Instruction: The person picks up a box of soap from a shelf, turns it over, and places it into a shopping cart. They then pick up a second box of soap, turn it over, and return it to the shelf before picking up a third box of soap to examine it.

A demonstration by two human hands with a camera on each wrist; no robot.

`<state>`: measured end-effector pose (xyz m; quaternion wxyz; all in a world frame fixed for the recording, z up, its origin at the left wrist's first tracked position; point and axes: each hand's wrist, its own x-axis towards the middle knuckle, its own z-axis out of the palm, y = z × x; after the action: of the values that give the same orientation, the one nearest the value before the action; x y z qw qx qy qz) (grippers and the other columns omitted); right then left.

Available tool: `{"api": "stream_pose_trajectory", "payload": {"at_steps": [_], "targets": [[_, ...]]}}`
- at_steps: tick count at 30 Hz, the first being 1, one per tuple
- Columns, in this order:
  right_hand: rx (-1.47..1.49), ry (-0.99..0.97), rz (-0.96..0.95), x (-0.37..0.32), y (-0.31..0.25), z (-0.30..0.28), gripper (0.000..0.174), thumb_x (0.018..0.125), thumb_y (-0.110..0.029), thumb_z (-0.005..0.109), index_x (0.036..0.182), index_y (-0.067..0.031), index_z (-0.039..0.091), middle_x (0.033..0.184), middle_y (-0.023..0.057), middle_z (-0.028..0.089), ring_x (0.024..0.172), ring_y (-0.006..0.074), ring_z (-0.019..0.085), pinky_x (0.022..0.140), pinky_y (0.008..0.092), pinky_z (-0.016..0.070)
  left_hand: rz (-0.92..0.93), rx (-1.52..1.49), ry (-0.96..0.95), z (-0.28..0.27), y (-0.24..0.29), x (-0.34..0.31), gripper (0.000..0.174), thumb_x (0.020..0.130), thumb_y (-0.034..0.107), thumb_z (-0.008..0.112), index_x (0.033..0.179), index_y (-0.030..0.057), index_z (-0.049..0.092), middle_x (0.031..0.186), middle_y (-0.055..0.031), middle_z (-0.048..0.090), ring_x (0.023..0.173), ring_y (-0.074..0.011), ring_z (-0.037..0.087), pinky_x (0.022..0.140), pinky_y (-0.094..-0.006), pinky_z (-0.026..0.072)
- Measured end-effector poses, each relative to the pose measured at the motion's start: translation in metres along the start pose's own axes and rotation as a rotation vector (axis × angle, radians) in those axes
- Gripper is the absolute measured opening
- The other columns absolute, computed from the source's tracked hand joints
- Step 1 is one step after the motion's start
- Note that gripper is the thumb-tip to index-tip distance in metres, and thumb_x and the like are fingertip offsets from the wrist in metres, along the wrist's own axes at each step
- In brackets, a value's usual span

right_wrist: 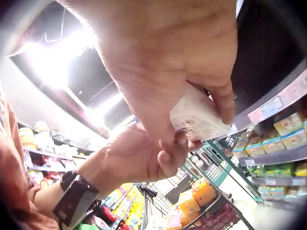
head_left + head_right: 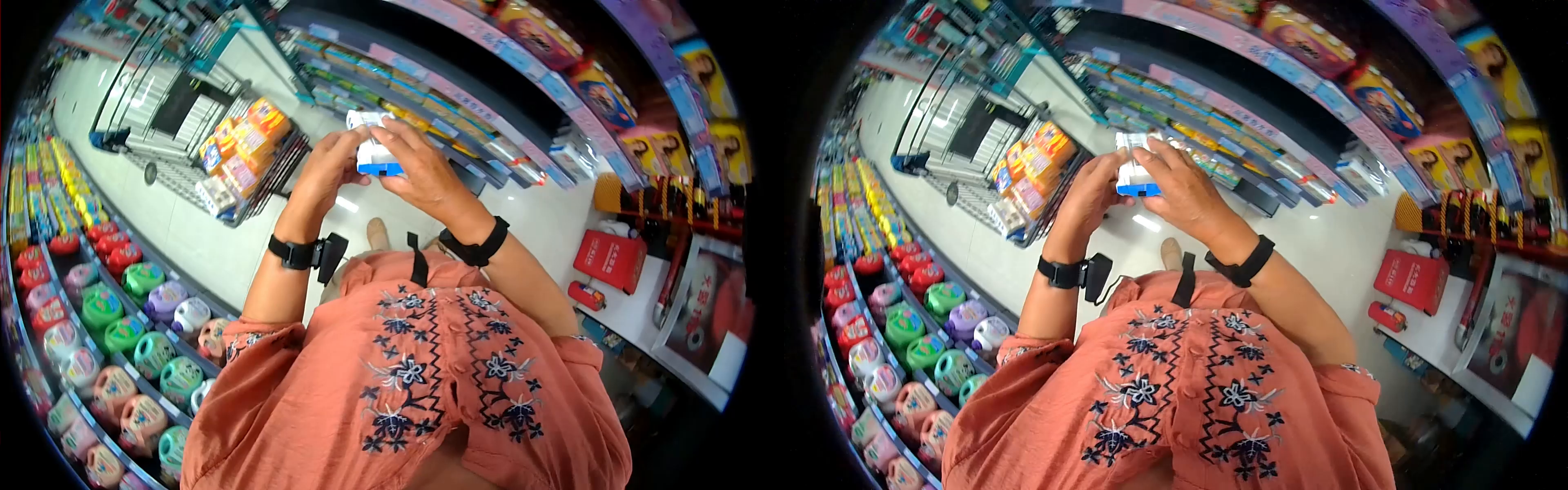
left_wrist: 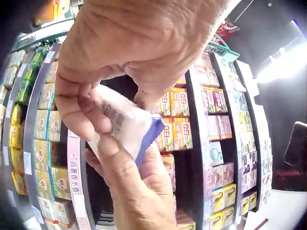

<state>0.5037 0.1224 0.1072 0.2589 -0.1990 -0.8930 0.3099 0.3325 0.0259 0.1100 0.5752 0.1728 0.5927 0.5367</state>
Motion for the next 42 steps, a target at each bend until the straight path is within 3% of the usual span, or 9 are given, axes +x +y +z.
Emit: {"api": "stream_pose_trajectory", "payload": {"at_steps": [3, 4, 7, 9, 11, 17, 26, 38, 42], "targets": [[0.397, 0.066, 0.267, -0.009, 0.010, -0.024, 0.053, 0.084, -0.015, 0.074, 0.133, -0.0031, 0.056, 0.130, 0.0172, 0.060, 0.120, 0.0329, 0.060, 0.102, 0.0408, 0.0479, 0.004, -0.015, -0.046, 0.022, 0.013, 0.007, 0.049, 0.100, 0.048, 0.055, 0.115, 0.0020, 0.062, 0.087, -0.0023, 0.062, 0.073, -0.0132, 0.060, 0.070, -0.0274, 0.0508], [0.334, 0.101, 0.365, -0.015, 0.022, -0.027, 0.047, 0.093, -0.022, 0.068, 0.131, 0.0008, 0.055, 0.125, 0.0185, 0.063, 0.112, 0.0303, 0.065, 0.097, 0.0416, 0.0528, 0.048, 0.036, -0.040, 0.030, 0.016, 0.007, 0.050, 0.100, 0.048, 0.055, 0.118, 0.0016, 0.061, 0.090, -0.0028, 0.062, 0.076, -0.0131, 0.060, 0.070, -0.0276, 0.0508], [1.159, 0.192, 0.682, -0.029, 0.036, -0.061, 0.047, 0.097, -0.026, 0.063, 0.132, 0.0032, 0.052, 0.123, 0.0214, 0.064, 0.105, 0.0317, 0.069, 0.089, 0.0435, 0.0578, 0.189, 0.181, -0.034, 0.046, 0.012, 0.018, 0.057, 0.100, 0.046, 0.057, 0.133, 0.0002, 0.055, 0.107, -0.0055, 0.064, 0.090, -0.0140, 0.061, 0.077, -0.0292, 0.0507], [1.329, 0.183, 0.661, -0.038, 0.044, -0.082, 0.053, 0.101, -0.034, 0.055, 0.136, 0.0047, 0.048, 0.121, 0.0233, 0.066, 0.100, 0.0341, 0.071, 0.083, 0.0438, 0.0605, 0.270, 0.233, -0.051, 0.059, 0.011, 0.020, 0.058, 0.100, 0.045, 0.056, 0.137, -0.0002, 0.052, 0.113, -0.0063, 0.064, 0.095, -0.0148, 0.061, 0.081, -0.0302, 0.0505], [1.426, 0.180, 0.687, -0.049, 0.057, -0.093, 0.056, 0.102, -0.040, 0.051, 0.136, 0.0049, 0.048, 0.121, 0.0239, 0.066, 0.099, 0.0342, 0.071, 0.083, 0.0440, 0.0604, 0.168, 0.148, -0.208, 0.070, 0.008, 0.025, 0.058, 0.102, 0.041, 0.053, 0.142, -0.0014, 0.047, 0.122, -0.0098, 0.064, 0.105, -0.0182, 0.064, 0.087, -0.0323, 0.0507], [1.503, 0.222, 0.687, -0.077, 0.066, -0.110, 0.057, 0.103, -0.043, 0.048, 0.136, 0.0036, 0.048, 0.120, 0.0233, 0.066, 0.098, 0.0321, 0.071, 0.079, 0.0431, 0.0603, 0.080, 0.035, -0.395, 0.108, -0.003, 0.037, 0.054, 0.101, 0.032, 0.057, 0.141, -0.0034, 0.046, 0.121, -0.0135, 0.065, 0.106, -0.0216, 0.067, 0.085, -0.0316, 0.0539], [1.373, 0.293, 0.745, -0.108, 0.076, -0.131, 0.058, 0.104, -0.049, 0.046, 0.133, 0.0005, 0.053, 0.110, 0.0166, 0.069, 0.087, 0.0232, 0.069, 0.071, 0.0375, 0.0590, 0.070, 0.006, -0.345, 0.139, -0.016, 0.045, 0.047, 0.096, 0.030, 0.067, 0.128, -0.0025, 0.055, 0.105, -0.0107, 0.070, 0.092, -0.0206, 0.071, 0.076, -0.0299, 0.0559], [1.209, 0.387, 0.818, -0.138, 0.085, -0.150, 0.051, 0.101, -0.047, 0.057, 0.121, 0.0001, 0.057, 0.100, 0.0109, 0.066, 0.073, 0.0179, 0.066, 0.065, 0.0344, 0.0580, -0.019, 0.064, -0.313, 0.174, -0.028, 0.049, 0.048, 0.096, 0.034, 0.065, 0.127, -0.0009, 0.055, 0.083, -0.0021, 0.061, 0.074, -0.0160, 0.068, 0.067, -0.0269, 0.0574], [1.204, 0.391, 0.859, -0.151, 0.094, -0.154, 0.056, 0.098, -0.052, 0.058, 0.119, 0.0002, 0.057, 0.094, 0.0107, 0.065, 0.068, 0.0176, 0.065, 0.060, 0.0333, 0.0577, -0.041, 0.052, -0.322, 0.185, -0.034, 0.049, 0.034, 0.097, 0.036, 0.065, 0.106, 0.0047, 0.059, 0.081, -0.0011, 0.059, 0.072, -0.0149, 0.067, 0.066, -0.0278, 0.0573]]}}
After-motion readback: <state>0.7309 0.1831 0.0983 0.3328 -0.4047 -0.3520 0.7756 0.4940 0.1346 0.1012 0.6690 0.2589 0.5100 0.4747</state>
